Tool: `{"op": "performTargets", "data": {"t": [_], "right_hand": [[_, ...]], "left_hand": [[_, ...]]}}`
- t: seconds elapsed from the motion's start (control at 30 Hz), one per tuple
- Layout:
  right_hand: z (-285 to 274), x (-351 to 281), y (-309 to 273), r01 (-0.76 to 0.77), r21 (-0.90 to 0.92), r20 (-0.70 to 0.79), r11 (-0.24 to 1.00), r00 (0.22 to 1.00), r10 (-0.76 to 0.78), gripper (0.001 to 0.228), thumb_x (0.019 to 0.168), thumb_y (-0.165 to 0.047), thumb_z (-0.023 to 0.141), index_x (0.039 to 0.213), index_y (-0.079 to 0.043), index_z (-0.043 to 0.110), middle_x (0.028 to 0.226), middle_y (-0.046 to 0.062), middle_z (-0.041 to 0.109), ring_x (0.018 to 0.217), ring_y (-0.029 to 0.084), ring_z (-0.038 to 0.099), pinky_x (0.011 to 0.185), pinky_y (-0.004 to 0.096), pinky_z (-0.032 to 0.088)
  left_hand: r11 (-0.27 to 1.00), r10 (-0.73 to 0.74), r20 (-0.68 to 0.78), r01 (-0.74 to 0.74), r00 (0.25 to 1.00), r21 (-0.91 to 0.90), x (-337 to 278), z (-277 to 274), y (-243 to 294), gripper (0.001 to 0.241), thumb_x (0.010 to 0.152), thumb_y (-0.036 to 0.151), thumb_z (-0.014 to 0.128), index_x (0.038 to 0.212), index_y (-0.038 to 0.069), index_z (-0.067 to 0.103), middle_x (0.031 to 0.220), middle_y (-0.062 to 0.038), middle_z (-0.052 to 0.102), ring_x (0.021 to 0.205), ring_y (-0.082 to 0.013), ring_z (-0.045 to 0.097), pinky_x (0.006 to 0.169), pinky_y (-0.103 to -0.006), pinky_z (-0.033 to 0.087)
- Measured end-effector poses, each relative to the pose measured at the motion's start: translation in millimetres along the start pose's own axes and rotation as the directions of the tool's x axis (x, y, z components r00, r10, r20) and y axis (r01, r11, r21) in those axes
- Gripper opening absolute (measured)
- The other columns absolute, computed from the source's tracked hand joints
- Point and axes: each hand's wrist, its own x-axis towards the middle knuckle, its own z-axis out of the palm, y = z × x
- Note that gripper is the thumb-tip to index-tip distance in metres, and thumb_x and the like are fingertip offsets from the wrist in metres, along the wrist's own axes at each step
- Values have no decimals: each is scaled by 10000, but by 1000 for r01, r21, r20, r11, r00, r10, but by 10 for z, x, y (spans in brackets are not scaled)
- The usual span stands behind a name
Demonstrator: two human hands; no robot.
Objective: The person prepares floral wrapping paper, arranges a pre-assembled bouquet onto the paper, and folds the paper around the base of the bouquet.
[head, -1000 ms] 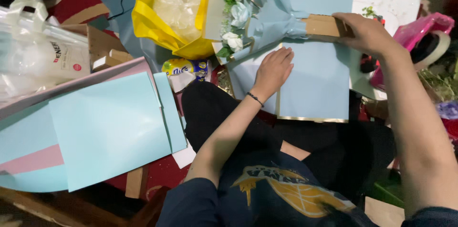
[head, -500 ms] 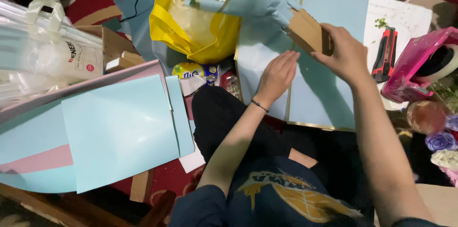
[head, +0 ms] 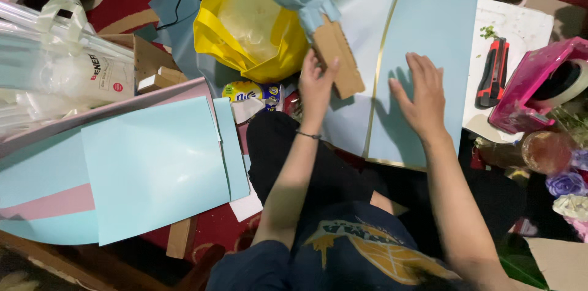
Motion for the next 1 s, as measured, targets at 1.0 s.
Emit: {"op": "performTargets", "data": {"t": [1.0], "right_hand": [[351, -138, 426, -26, -248, 145, 968, 987, 64, 515, 984, -460, 382, 1409, -171, 420, 1446, 138, 347, 1354, 337, 230, 1077, 577, 50]], "left_hand": [[383, 436, -91, -93, 896, 919, 563, -993, -82, 488, 900, 353, 648, 1297, 126, 479, 1223, -87, 523, 1154, -295, 471, 909, -426, 373]]}}
